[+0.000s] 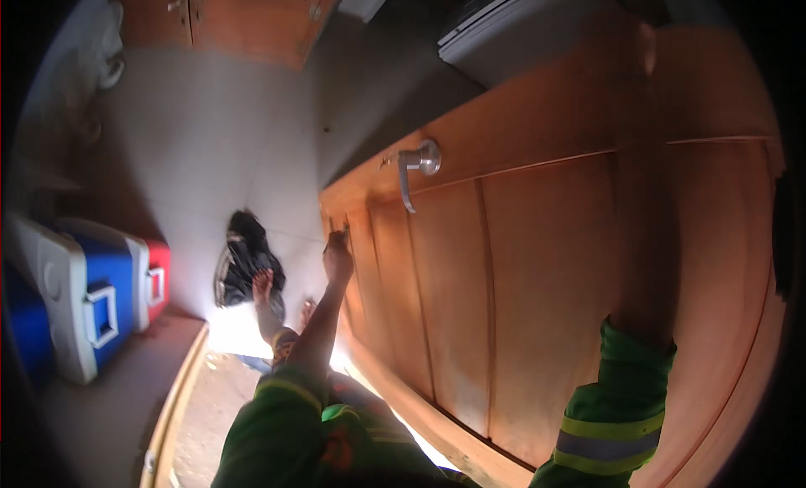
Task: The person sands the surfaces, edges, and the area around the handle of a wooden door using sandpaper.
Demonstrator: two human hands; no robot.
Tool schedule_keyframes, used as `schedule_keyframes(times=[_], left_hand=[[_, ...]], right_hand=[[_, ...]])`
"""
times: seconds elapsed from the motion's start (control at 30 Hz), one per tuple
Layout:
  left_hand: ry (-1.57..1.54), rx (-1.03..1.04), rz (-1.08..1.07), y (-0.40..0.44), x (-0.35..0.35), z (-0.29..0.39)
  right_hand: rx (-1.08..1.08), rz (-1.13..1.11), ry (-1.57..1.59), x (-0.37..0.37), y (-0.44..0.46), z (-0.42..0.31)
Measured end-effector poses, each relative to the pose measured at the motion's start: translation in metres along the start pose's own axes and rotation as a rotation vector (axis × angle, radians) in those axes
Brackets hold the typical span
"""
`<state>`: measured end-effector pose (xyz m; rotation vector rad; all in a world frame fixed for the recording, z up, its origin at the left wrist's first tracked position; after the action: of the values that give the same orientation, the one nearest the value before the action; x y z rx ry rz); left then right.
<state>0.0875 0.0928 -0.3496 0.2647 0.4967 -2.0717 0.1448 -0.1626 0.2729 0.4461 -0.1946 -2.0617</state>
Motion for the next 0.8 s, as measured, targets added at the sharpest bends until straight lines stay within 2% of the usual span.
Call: schedule_keyframes(times=[0.03, 0.1, 0.13, 0.17, 0.27, 0.33, 0.43, 0.53, 0.57, 0.67, 0.73, 0.77, 0.8], left_hand=[[-0.061, 0.104, 0.047, 0.007, -0.029, 0.015], [-0.190, 0.097, 0.096, 0.019, -0.076, 0.045], [-0.233, 0.116, 0.154, 0.026, -0.094, 0.079], [-0.354, 0.269, 0.169, 0.022, -0.110, 0.134], [-0.693, 0.413, -0.170, -0.019, -0.100, 0.310], [-0.706, 0.657, -0.362, -0.048, -0.079, 0.409], [-0.611, 0.740, -0.216, -0.062, -0.044, 0.428], [-0.727, 0.637, -0.225, -0.056, -0.028, 0.366], [-0.754, 0.599, -0.217, -0.052, -0.025, 0.365], [-0.648, 0.771, -0.340, -0.018, -0.063, 0.473], [-0.602, 0.792, -0.331, -0.025, -0.062, 0.472], [-0.587, 0.820, -0.306, -0.020, -0.059, 0.479], [-0.586, 0.774, -0.268, -0.023, -0.038, 0.443]], right_hand=[[0.013, -0.013, 0.021, 0.004, -0.003, 0.004], [0.031, -0.039, 0.056, 0.012, -0.004, 0.010], [0.038, -0.042, 0.080, 0.015, -0.004, 0.010], [0.040, -0.045, 0.099, 0.018, -0.004, 0.007], [0.029, -0.036, 0.141, 0.021, -0.005, 0.004], [-0.016, -0.029, 0.160, 0.018, -0.004, -0.003], [0.043, 0.080, 0.203, 0.002, -0.008, -0.002], [0.008, 0.091, 0.184, -0.002, -0.008, -0.005], [0.028, 0.076, 0.173, -0.010, -0.006, -0.004], [0.093, 0.072, 0.194, -0.030, -0.002, -0.004], [0.095, 0.136, 0.251, -0.039, -0.002, -0.003], [0.161, 0.071, 0.263, -0.034, 0.004, 0.002], [0.234, 0.018, 0.269, -0.028, 0.011, 0.007]])
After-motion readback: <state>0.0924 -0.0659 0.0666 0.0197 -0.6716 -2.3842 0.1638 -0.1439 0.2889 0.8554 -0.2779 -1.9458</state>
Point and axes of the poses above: each hand's wrist, its own y-axis towards the middle knuckle, its own x-axis out of the palm, z = x × y, the point moved 8 cm from there along y, towards the middle knuckle, and after that the axes turned 12 degrees about z, right-handed, at the moved point
